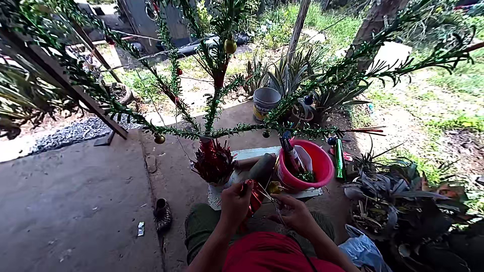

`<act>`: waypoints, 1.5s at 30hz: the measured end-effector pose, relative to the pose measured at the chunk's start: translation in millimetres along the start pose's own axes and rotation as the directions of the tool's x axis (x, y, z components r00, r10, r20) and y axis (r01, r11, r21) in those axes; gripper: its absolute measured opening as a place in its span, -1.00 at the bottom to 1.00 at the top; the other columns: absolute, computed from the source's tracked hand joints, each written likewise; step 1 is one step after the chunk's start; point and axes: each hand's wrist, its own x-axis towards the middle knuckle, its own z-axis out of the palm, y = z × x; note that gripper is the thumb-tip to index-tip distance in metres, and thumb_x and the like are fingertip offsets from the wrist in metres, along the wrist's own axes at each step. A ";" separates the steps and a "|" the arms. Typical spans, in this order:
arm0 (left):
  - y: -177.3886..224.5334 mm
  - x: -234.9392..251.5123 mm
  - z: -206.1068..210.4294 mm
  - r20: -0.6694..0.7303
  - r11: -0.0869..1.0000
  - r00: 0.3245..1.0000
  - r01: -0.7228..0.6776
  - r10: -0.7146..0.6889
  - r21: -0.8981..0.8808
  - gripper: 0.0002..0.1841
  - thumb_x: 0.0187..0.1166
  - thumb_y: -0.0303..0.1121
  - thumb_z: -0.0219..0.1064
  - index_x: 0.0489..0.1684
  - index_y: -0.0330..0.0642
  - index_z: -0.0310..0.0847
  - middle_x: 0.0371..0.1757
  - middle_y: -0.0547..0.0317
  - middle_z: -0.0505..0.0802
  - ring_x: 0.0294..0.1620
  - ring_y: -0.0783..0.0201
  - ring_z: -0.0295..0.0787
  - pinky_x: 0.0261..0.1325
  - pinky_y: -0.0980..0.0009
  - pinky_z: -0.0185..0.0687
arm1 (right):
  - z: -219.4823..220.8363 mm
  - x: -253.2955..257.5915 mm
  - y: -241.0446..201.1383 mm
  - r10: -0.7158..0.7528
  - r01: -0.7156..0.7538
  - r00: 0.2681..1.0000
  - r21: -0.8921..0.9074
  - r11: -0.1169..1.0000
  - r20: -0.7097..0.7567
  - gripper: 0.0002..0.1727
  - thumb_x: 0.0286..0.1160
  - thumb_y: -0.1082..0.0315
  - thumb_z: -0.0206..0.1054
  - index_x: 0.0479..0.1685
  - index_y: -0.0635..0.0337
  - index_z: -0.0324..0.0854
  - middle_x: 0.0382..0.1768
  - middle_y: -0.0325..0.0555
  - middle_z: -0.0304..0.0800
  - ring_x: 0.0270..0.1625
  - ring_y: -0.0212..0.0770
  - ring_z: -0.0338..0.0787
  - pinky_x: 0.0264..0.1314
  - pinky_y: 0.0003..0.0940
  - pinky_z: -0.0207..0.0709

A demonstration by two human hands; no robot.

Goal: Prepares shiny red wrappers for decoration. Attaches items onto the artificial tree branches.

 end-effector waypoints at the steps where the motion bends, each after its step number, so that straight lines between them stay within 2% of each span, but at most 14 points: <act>1: 0.3 -0.2 -0.3 0.005 1.000 1.000 0.007 -0.007 -0.002 -0.79 0.62 -0.36 0.34 -0.38 -0.23 0.82 -0.53 0.45 0.79 -0.49 0.79 0.62 -0.31 0.74 0.56 | -1.3 0.3 -0.7 0.018 -0.019 1.000 0.019 1.000 0.025 -0.23 0.11 -0.09 0.69 0.42 0.03 0.72 -0.14 -0.26 0.81 -0.10 -0.48 0.70 0.05 -0.52 0.59; 6: 0.6 -0.2 -1.8 0.020 0.998 0.999 0.045 -0.044 -0.050 -0.82 0.61 -0.39 0.34 -0.37 -0.22 0.82 -0.49 0.46 0.82 -0.44 0.77 0.66 -0.25 0.71 0.61 | -6.1 0.9 -0.7 0.080 -0.092 0.991 0.113 0.989 0.108 -0.24 0.10 -0.06 0.72 0.41 0.03 0.72 -0.08 -0.30 0.83 -0.13 -0.57 0.69 -0.02 -0.62 0.57; 13: 0.9 0.5 -2.0 0.033 0.992 0.997 0.077 -0.074 -0.100 -0.83 0.63 -0.40 0.33 -0.32 -0.21 0.83 -0.46 0.43 0.84 -0.40 0.70 0.72 -0.20 0.65 0.67 | -8.8 1.3 1.3 0.095 -0.116 0.985 0.152 0.982 0.141 -0.24 0.09 -0.05 0.73 0.41 0.02 0.73 -0.06 -0.31 0.83 -0.16 -0.59 0.69 -0.06 -0.64 0.58; 21: -1.0 1.7 -3.5 0.032 0.989 0.996 0.089 -0.086 -0.122 -0.82 0.63 -0.41 0.33 -0.35 -0.19 0.82 -0.48 0.43 0.84 -0.42 0.69 0.72 -0.22 0.63 0.68 | -10.0 1.9 -3.5 0.123 -0.149 0.981 0.173 0.974 0.154 -0.31 0.12 0.03 0.73 0.36 0.05 0.75 -0.21 -0.35 0.84 -0.31 -0.62 0.68 -0.19 -0.66 0.59; 27: 0.4 3.6 -5.7 0.041 0.977 0.991 0.135 -0.130 -0.166 -0.86 0.61 -0.43 0.36 -0.34 -0.20 0.82 -0.44 0.41 0.87 -0.36 0.66 0.77 -0.14 0.61 0.73 | -11.1 1.9 -3.7 0.136 -0.164 0.978 0.178 0.970 0.160 -0.34 0.11 0.06 0.74 0.30 0.10 0.78 -0.34 -0.41 0.80 -0.39 -0.66 0.63 -0.26 -0.70 0.54; 36: -2.7 5.7 -6.2 0.091 0.970 0.982 0.179 -0.166 -0.166 -0.82 0.65 -0.38 0.34 -0.37 -0.16 0.80 -0.48 0.41 0.84 -0.40 0.62 0.77 -0.18 0.56 0.72 | -12.8 -0.1 -5.5 0.143 -0.179 0.975 0.224 0.958 0.168 -0.41 0.11 0.15 0.74 0.23 0.12 0.81 -0.40 -0.44 0.79 -0.43 -0.69 0.62 -0.29 -0.73 0.53; 39: -4.4 6.0 -5.9 0.097 0.970 0.979 0.192 -0.179 -0.150 -0.80 0.66 -0.33 0.34 -0.39 -0.14 0.78 -0.51 0.42 0.82 -0.44 0.60 0.74 -0.23 0.54 0.70 | -12.3 -0.9 -1.7 0.134 -0.171 0.976 0.222 0.960 0.171 -0.39 0.09 0.13 0.75 0.25 0.11 0.81 -0.39 -0.43 0.81 -0.43 -0.69 0.62 -0.28 -0.71 0.54; 45: 1.8 5.0 -4.4 0.142 0.967 0.970 0.218 -0.199 -0.133 -0.81 0.66 -0.36 0.34 -0.37 -0.14 0.79 -0.49 0.46 0.83 -0.41 0.65 0.74 -0.19 0.58 0.71 | -12.4 -1.5 -1.5 0.124 -0.157 0.979 0.208 0.966 0.165 -0.38 0.09 0.07 0.74 0.24 0.09 0.81 -0.43 -0.48 0.75 -0.47 -0.70 0.54 -0.33 -0.73 0.45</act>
